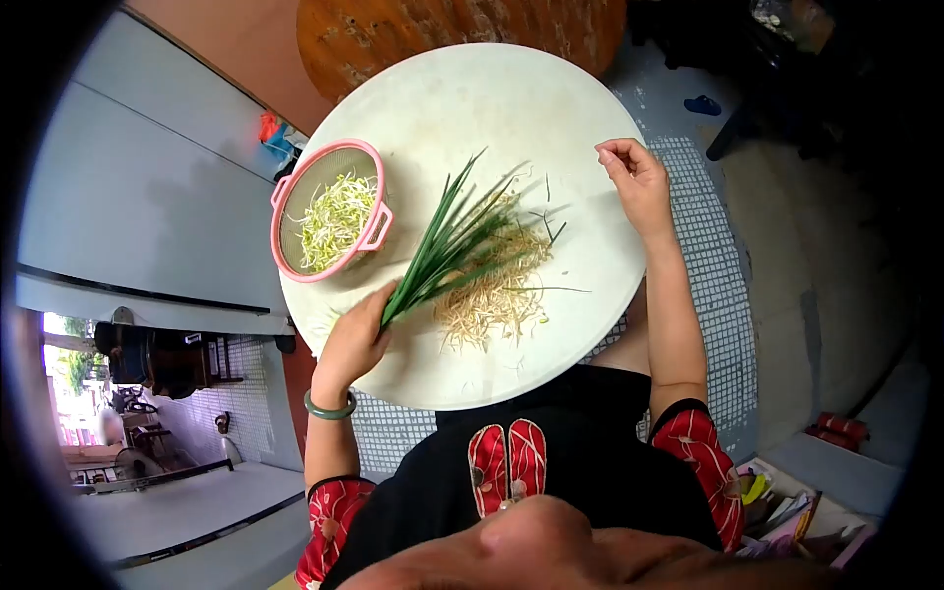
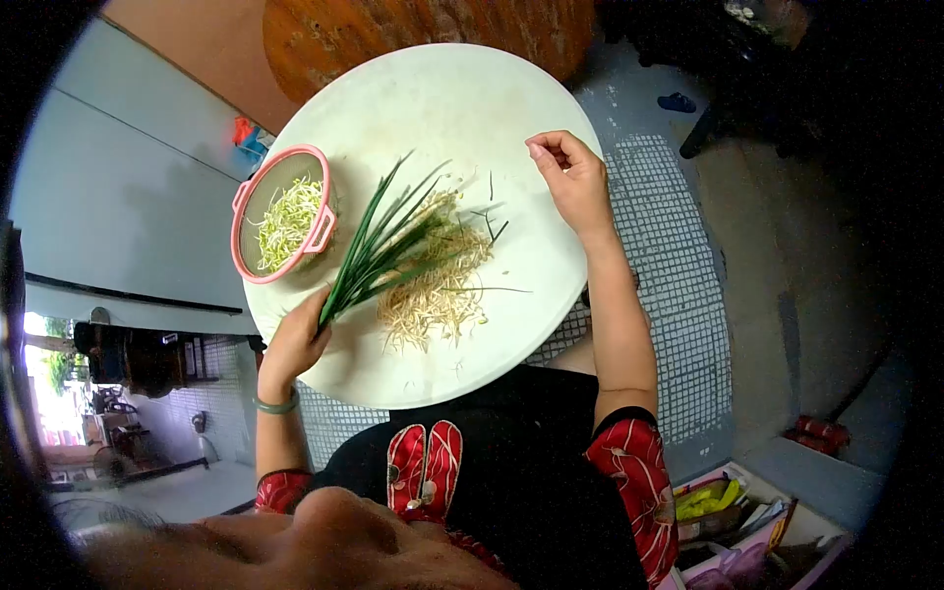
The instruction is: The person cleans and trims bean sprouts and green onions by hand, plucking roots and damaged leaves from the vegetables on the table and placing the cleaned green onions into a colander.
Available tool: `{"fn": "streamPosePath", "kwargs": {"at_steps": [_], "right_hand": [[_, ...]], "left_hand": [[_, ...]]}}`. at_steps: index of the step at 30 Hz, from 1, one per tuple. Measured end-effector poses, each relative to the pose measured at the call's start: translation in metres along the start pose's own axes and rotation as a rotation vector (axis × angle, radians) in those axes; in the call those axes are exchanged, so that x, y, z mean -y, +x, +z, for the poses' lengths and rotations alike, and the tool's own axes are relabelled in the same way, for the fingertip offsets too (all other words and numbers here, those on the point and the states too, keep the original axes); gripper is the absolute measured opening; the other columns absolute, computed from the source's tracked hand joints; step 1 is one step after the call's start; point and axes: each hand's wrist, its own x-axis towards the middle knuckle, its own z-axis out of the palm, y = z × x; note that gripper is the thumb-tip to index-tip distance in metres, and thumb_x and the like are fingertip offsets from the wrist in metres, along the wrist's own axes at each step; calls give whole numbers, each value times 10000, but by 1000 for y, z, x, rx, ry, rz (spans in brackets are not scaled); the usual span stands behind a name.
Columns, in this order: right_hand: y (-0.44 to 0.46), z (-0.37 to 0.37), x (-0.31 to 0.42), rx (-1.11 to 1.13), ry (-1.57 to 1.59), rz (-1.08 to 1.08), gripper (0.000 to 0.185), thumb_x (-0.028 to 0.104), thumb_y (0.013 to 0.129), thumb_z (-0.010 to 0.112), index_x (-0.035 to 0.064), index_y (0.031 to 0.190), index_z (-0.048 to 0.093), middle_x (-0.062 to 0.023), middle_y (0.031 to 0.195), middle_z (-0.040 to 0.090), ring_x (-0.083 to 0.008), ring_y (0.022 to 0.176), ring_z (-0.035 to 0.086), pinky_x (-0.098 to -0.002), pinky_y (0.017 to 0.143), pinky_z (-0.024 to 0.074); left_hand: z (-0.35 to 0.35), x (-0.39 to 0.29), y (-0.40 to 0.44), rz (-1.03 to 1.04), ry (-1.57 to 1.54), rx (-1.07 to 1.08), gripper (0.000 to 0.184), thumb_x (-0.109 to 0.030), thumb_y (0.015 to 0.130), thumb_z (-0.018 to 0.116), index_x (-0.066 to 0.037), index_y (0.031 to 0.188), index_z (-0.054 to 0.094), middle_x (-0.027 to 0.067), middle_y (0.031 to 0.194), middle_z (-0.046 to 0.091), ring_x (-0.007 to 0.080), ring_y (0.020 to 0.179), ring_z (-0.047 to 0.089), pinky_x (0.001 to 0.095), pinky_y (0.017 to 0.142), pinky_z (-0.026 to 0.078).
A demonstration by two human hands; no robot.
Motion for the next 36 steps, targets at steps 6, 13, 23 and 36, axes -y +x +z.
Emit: {"fn": "streamPosePath", "kwargs": {"at_steps": [6,13,23,36], "right_hand": [[-16,6,2,69,-142,-22,103,93,883,632,7,934,659,-27,815,649,-79,682,555,-223,637,464],[-29,19,1,195,-190,-65,97,95,871,642,17,923,666,-46,830,646,-105,668,560,-233,623,464],[-32,36,5,292,-287,-141,95,92,842,666,31,914,671,-58,840,643,-143,666,578,-248,605,474],[-38,42,34,385,-320,-326,83,90,793,702,56,865,677,-54,844,640,-177,735,595,-292,644,475]], "left_hand": [[39,9,8,84,557,-253,576,-28,807,487,-50,1380,436,87,875,502,234,783,500,344,740,424],[71,26,4,70,531,-356,570,-47,799,501,-69,1368,464,85,945,529,228,831,518,350,762,423],[78,34,0,111,469,-454,568,-59,786,531,-104,1351,490,89,980,531,245,849,520,371,773,428],[80,41,-4,150,384,-525,551,-59,781,531,-110,1330,515,86,978,530,243,849,523,373,773,433]]}}
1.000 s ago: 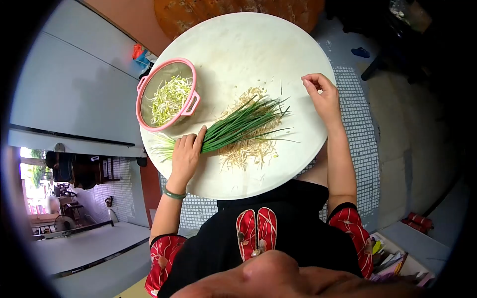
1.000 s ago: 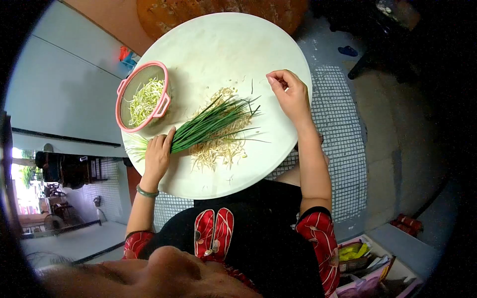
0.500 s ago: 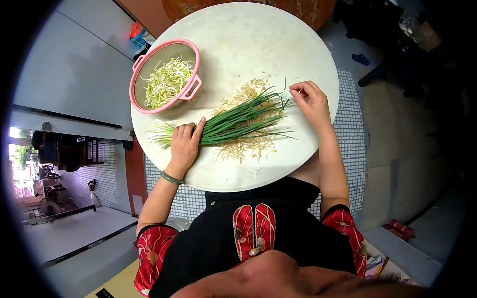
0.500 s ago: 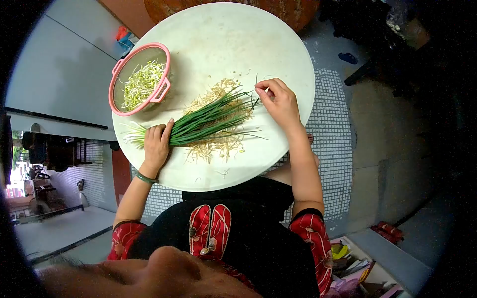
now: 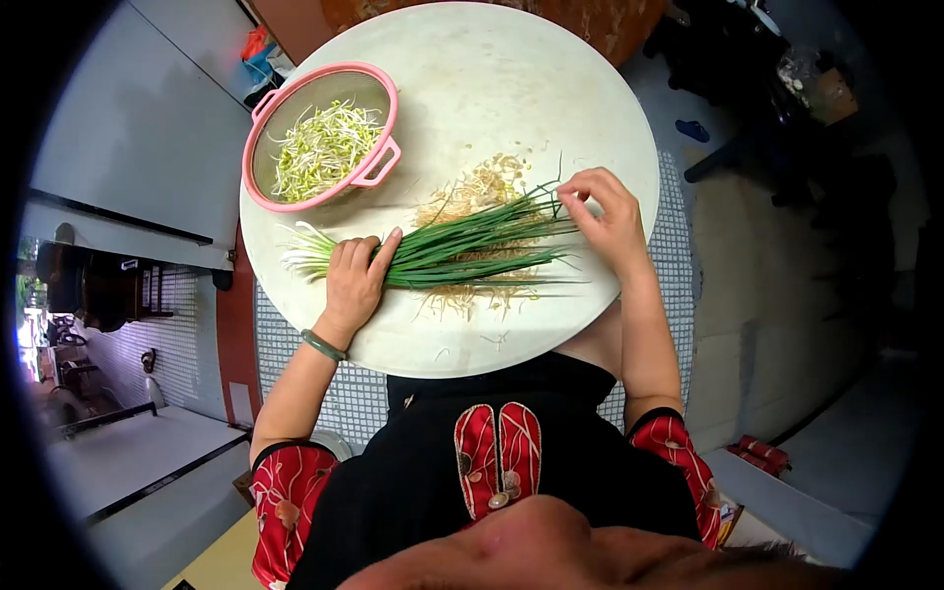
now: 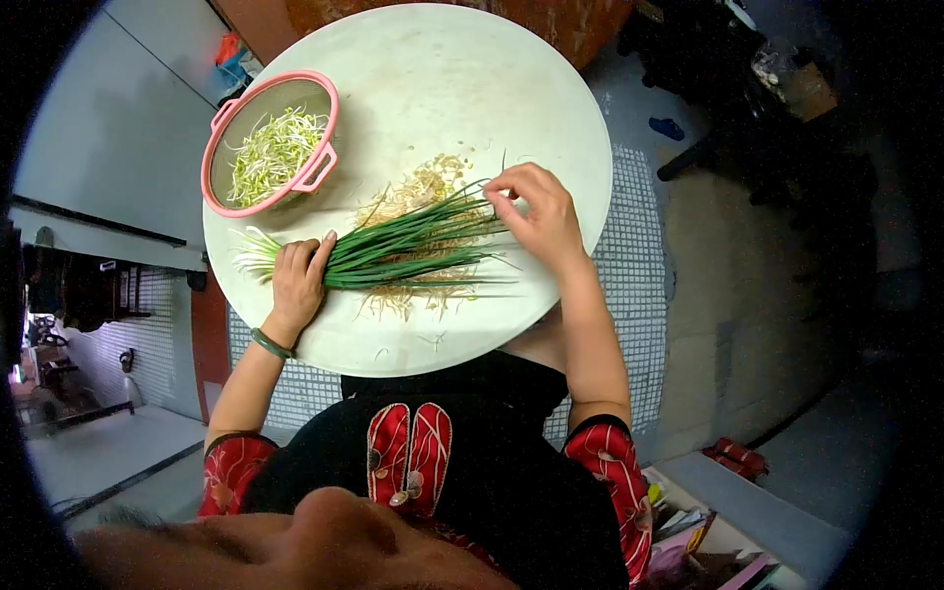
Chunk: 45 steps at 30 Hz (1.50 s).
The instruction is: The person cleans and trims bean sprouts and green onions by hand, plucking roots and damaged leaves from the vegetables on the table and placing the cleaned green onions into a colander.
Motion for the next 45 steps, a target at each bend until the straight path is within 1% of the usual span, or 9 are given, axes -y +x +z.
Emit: {"fn": "streamPosePath", "kwargs": {"at_steps": [4,5,8,9,15,36,39,42,45], "right_hand": [[2,-2,17,128,-71,-147,111,53,756,699,55,864,676,-69,902,636,-226,852,598,-322,745,480],[2,-1,20,173,-65,-111,130,58,721,712,69,845,677,-64,961,634,-239,933,586,-341,782,480],[3,4,26,180,-101,-228,135,59,706,711,78,835,679,-69,1003,630,-252,983,570,-362,829,472],[2,6,28,187,-103,-227,117,101,718,727,96,827,685,-55,1063,619,-256,1039,562,-380,893,437],[-1,13,22,140,-244,-237,127,106,714,736,84,828,685,-63,1162,615,-271,1154,530,-397,974,394],[3,32,12,180,-302,-261,138,86,721,726,68,831,645,-58,1142,622,-236,1115,552,-427,994,388],[2,31,12,160,-176,-167,111,66,735,698,58,835,651,-61,1144,626,-242,1105,553,-403,976,399],[-5,34,8,120,100,99,93,49,747,671,50,838,654,-62,1146,629,-257,1076,561,-372,941,421],[-7,33,3,80,248,198,76,46,776,652,29,850,645,-76,1133,636,-222,1047,573,-329,903,441]], "left_hand": [[-2,0,2,15,-5,-6,542,-66,779,531,-109,1319,524,83,972,530,239,841,526,372,773,437],[-2,0,1,21,-10,-17,538,-69,780,530,-110,1317,526,82,970,531,238,839,527,372,772,438],[0,2,0,27,-20,-30,528,-77,782,528,-112,1309,533,80,964,531,237,831,529,371,770,441],[0,3,0,22,-19,-27,525,-80,783,527,-113,1307,534,80,963,531,236,829,529,370,769,442],[0,3,1,19,-36,-21,520,-89,787,523,-112,1306,536,79,958,533,230,828,531,366,765,443],[-3,4,1,2,-50,-2,537,-93,767,537,-132,1303,543,61,956,535,221,830,529,359,763,436],[-4,4,2,6,-36,4,538,-95,769,533,-131,1306,542,60,954,536,218,828,526,354,762,434],[-5,3,2,10,-16,9,538,-99,774,527,-130,1311,539,58,949,536,213,822,520,349,753,432],[-5,3,2,-6,4,13,540,-102,778,522,-132,1317,534,56,946,535,207,815,515,342,743,430]]}}
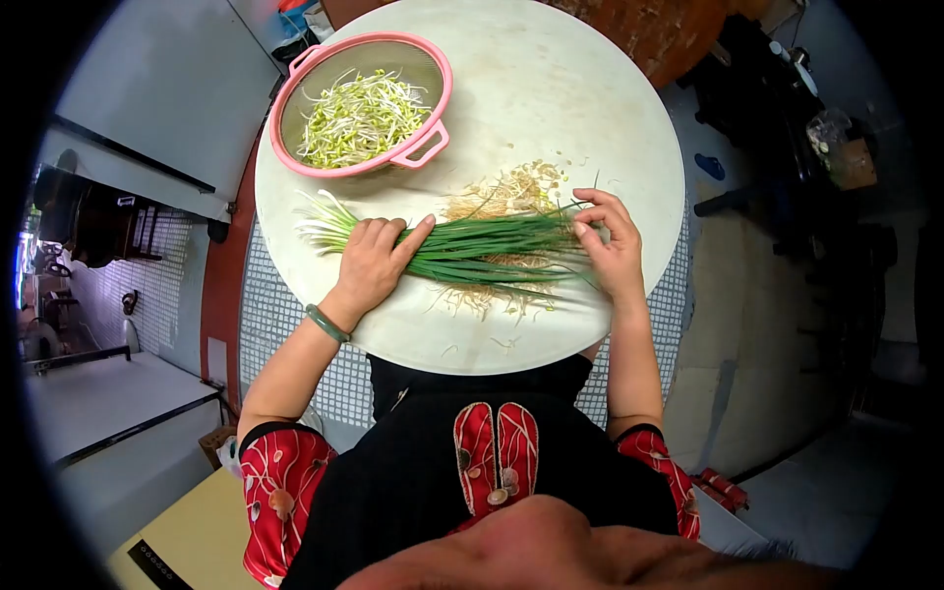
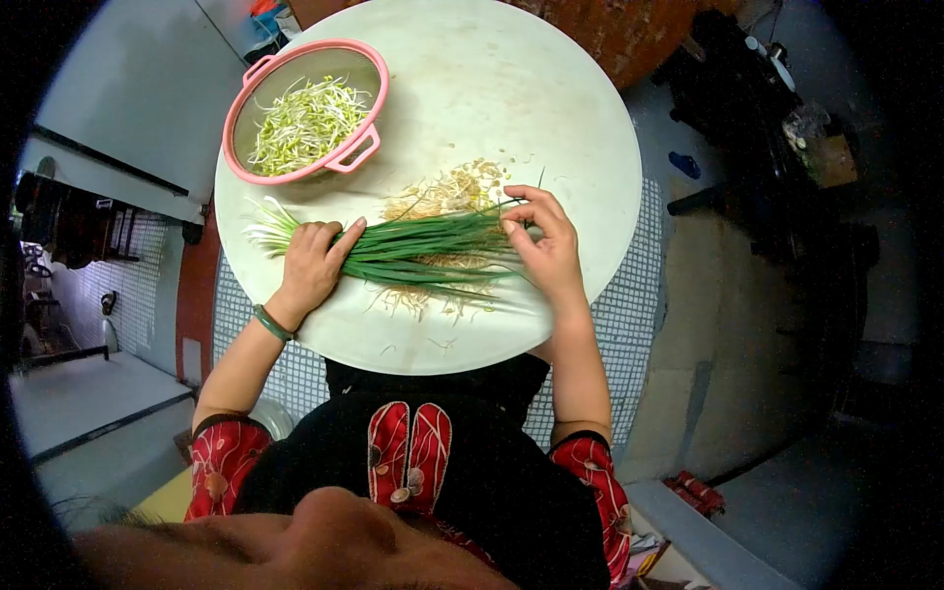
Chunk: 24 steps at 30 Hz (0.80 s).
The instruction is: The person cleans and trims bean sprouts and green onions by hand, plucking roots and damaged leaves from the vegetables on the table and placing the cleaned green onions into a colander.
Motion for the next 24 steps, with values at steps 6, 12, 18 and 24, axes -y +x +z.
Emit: {"fn": "streamPosePath", "kwargs": {"at_steps": [6,12,18,24], "right_hand": [[3,-13,-2,-201,51,69,44,50,854,622,9,853,639,-116,1118,634,-220,1047,587,-324,920,444],[12,-17,20,-248,-78,-13,55,53,830,655,15,867,642,-119,1101,642,-227,1045,591,-334,916,453],[14,-7,40,-68,-217,-240,81,67,794,685,45,867,657,-97,1056,656,-255,1011,593,-352,875,461],[26,8,52,5,-333,-337,180,86,767,711,75,943,677,-66,1069,655,-253,1019,579,-364,899,433]], "left_hand": [[-1,-2,1,-39,35,26,552,-95,779,523,-134,1329,525,54,934,531,203,811,511,332,737,427],[2,-1,0,-64,67,18,558,-88,785,519,-134,1341,514,56,923,526,202,811,510,335,737,425],[1,-2,1,-83,84,11,559,-85,787,515,-133,1343,512,56,914,522,202,809,511,338,738,425],[5,-1,-2,-116,69,7,561,-80,785,513,-130,1344,512,62,908,520,209,803,511,341,745,429]]}}
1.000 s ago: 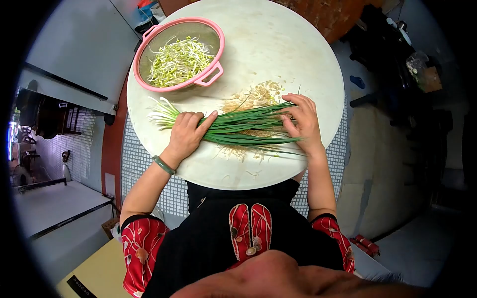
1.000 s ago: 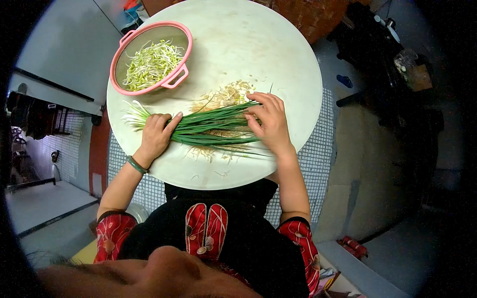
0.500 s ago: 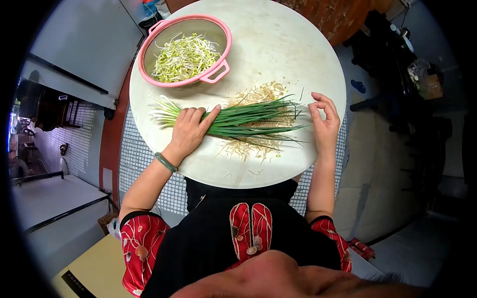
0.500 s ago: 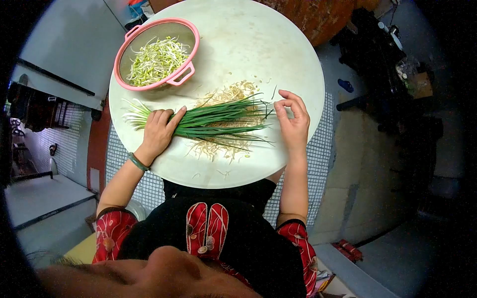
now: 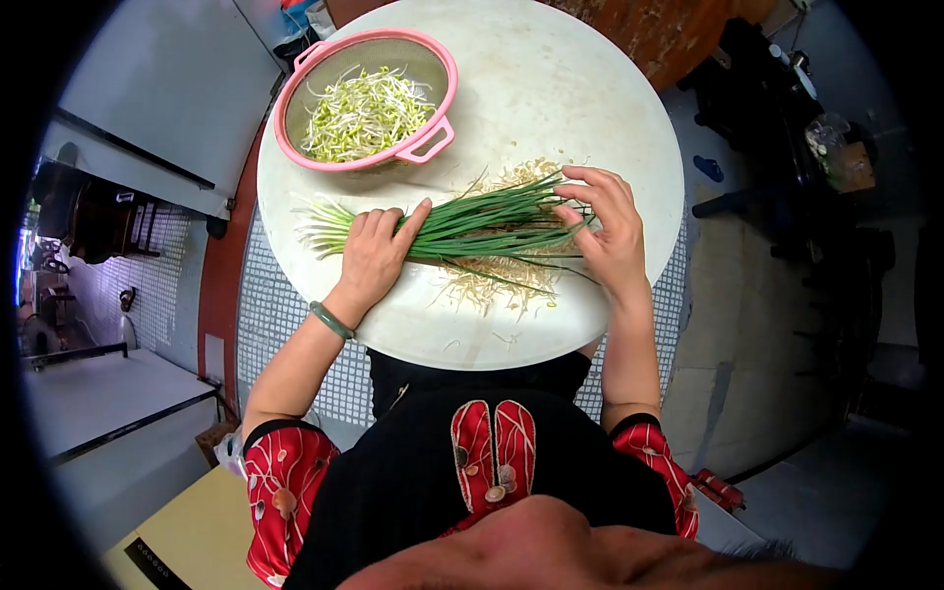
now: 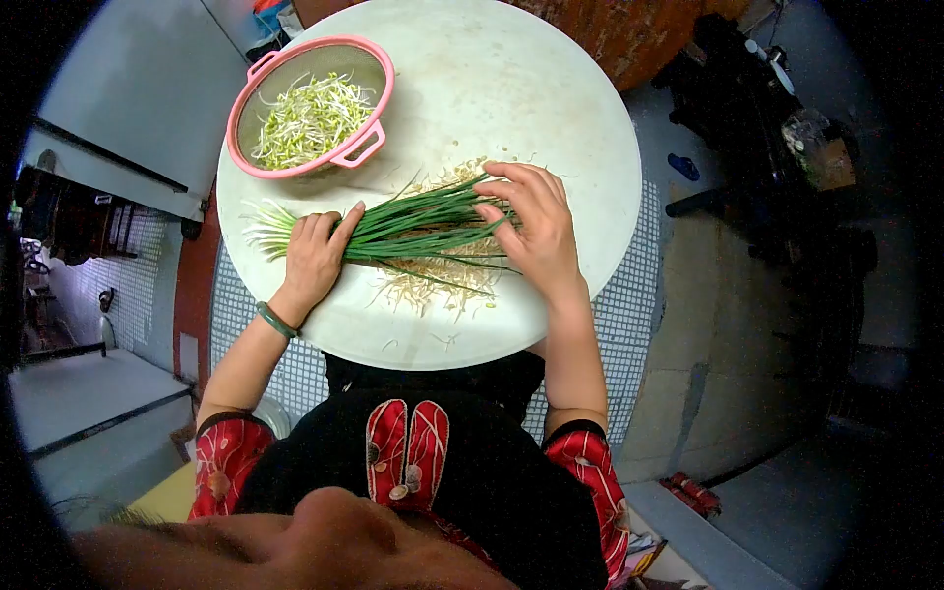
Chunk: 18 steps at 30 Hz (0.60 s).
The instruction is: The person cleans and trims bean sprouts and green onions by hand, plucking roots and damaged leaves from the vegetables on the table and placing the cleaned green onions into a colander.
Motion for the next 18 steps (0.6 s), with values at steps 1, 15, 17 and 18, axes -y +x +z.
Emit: {"fn": "streamPosePath", "kwargs": {"at_steps": [1,15,17,18], "right_hand": [[0,-2,-3,-12,-13,26,175,81,773,703,73,945,676,-67,1074,653,-255,1023,578,-364,899,433],[-1,-37,-2,-11,-221,-261,355,15,778,664,102,1122,669,-62,1114,639,-239,1061,580,-385,937,441],[-1,-31,-3,14,-262,-262,339,76,759,709,137,1093,695,-23,1013,647,-216,997,582,-407,942,430],[-3,-28,-7,33,-284,-267,333,86,757,713,137,1086,698,-18,981,645,-208,975,583,-412,942,431]], "left_hand": [[1,1,-1,-7,1,-1,563,-79,784,513,-129,1346,511,63,907,519,210,803,512,341,746,429],[3,-2,0,-30,6,11,579,-66,779,514,-130,1354,510,66,912,515,214,801,508,343,743,423],[4,-1,0,-33,14,9,580,-65,780,511,-131,1356,508,65,912,515,214,802,508,343,741,421],[3,-2,0,-32,15,8,581,-64,781,510,-131,1357,507,65,913,515,214,801,508,344,740,421]]}}
